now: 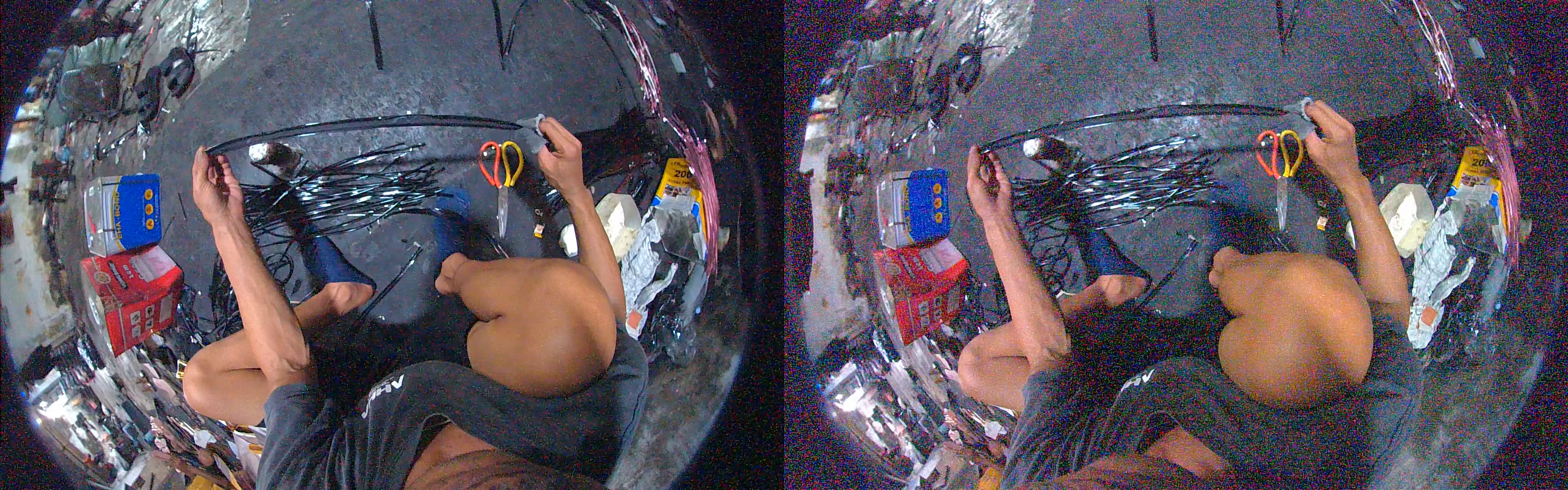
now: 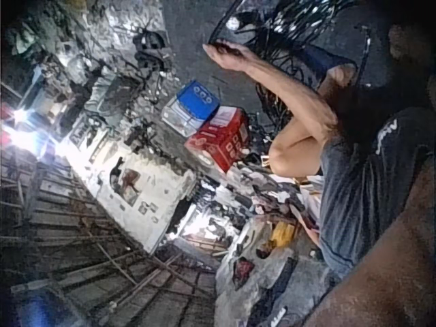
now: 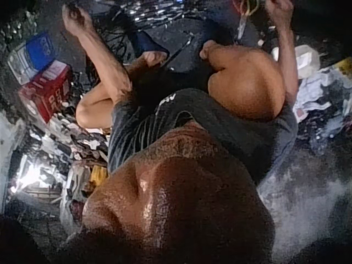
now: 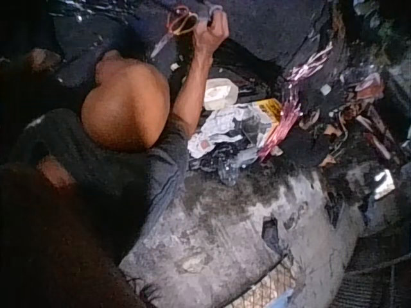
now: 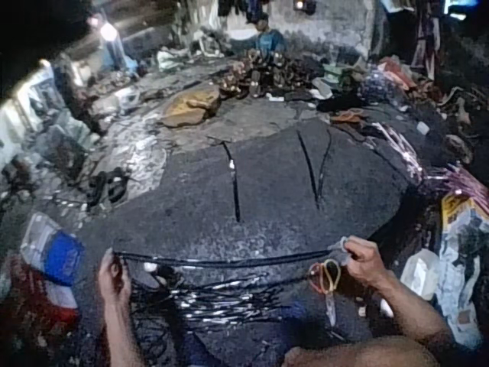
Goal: The person sits on the floor and repeatedly picks up black cables, wipes them with a grey cloth, and places them into a growing pile. The person handles the cables one at a time throughout the clip.
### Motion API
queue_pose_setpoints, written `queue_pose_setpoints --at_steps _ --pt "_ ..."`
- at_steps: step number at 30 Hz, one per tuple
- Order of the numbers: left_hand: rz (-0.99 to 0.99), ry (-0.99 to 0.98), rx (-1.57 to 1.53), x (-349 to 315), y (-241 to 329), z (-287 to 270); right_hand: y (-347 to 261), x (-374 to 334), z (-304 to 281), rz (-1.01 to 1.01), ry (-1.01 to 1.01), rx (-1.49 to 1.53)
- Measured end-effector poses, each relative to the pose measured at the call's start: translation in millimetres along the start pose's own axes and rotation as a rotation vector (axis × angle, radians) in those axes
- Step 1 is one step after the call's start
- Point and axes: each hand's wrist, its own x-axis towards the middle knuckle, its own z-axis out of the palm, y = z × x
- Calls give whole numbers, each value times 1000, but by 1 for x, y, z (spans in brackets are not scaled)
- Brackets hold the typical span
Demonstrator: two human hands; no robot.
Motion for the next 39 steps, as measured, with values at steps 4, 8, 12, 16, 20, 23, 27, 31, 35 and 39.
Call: queue_pose_setpoints --at_steps 4,8,12,16,20,23,27,31,35,39 --pt "10 1 22 -3 2 8 -7 1 1 0 35 37" --pt "-66 3 147 -21 -10 27 9 -11 0 283 97 239" --pt "-93 -221 755 -59 -62 46 28 -14 -32 574 537 956" --pt "-290 -584 866 -138 -132 63 25 -17 -73 532 404 739" --pt "-390 -986 513 -212 -167 107 -24 -16 -71 390 -276 270" --pt "-517 -1140 386 -241 -171 127 -66 4 -29 370 -490 539" --pt "-541 -1107 625 -240 -167 126 2 28 42 373 -506 545" --pt "-596 -935 739 -201 -158 112 113 79 96 417 -242 -140" --pt "-639 -770 624 -190 -151 97 139 114 137 512 -317 -306" --pt "-713 -715 427 -210 -156 104 163 127 149 595 -334 -302"
